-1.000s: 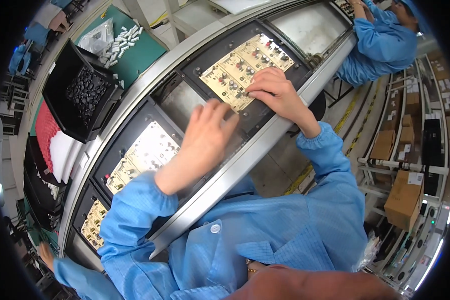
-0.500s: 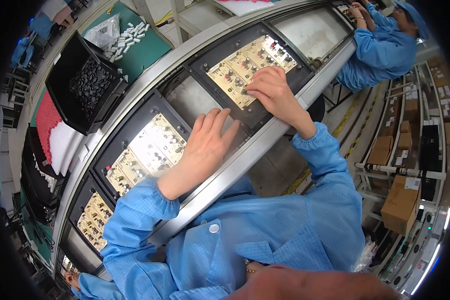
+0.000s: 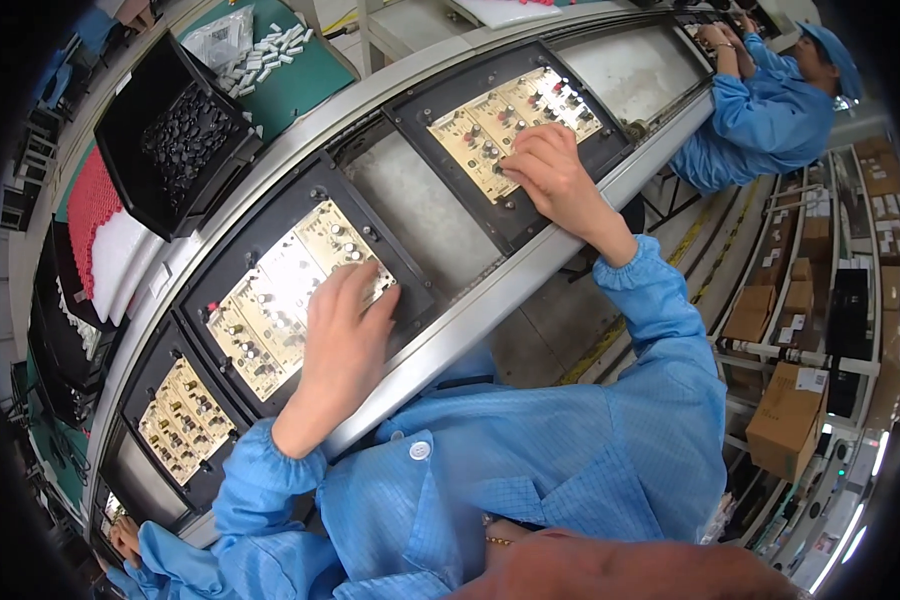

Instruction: The person assembles electronic components onto printed circuit boards by hand, taking the components from plastic bins and placing them onto the boards on a conveyor belt.

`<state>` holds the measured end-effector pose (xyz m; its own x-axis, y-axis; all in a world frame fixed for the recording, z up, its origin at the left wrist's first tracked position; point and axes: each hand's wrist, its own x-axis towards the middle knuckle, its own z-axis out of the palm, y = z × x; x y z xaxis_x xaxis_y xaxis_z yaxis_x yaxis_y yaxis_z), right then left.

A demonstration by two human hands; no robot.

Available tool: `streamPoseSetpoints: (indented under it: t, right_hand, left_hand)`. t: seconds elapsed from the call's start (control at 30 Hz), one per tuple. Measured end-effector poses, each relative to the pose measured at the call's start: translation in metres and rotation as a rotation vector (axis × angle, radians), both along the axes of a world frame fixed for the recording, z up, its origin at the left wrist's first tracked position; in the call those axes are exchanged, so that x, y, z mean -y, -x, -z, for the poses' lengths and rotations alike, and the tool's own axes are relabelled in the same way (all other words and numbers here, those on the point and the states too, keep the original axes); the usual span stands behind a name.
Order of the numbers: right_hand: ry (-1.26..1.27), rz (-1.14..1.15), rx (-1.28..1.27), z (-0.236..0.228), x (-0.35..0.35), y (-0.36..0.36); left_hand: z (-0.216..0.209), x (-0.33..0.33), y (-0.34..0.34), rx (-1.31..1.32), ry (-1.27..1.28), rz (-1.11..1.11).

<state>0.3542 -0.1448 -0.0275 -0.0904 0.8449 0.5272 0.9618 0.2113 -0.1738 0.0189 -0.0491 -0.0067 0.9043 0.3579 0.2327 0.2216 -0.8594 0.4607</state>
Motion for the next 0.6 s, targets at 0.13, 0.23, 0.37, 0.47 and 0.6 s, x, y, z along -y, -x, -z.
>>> streamPoseSetpoints:
  t: [0.13, 0.23, 0.37, 0.47, 0.6]
  right_hand:
    - [0.022, 0.036, -0.043, 0.004, 0.006, 0.003]
    - [0.009, 0.091, -0.058, 0.001, 0.003, 0.000]
    - [0.081, -0.026, -0.012, -0.006, -0.003, -0.009]
    - [0.099, -0.039, -0.008, -0.003, -0.002, -0.015]
    - [0.122, -0.031, 0.045, -0.008, -0.004, -0.008]
  left_hand:
    - [0.009, 0.007, 0.042, 0.033, 0.022, -0.149]
    - [0.011, 0.011, 0.063, 0.102, 0.045, -0.257]
    - [0.011, 0.011, 0.077, 0.145, 0.028, -0.349]
    - [0.011, 0.012, 0.079, 0.159, 0.027, -0.373]
    - [0.013, 0.010, 0.082, 0.172, 0.028, -0.387]
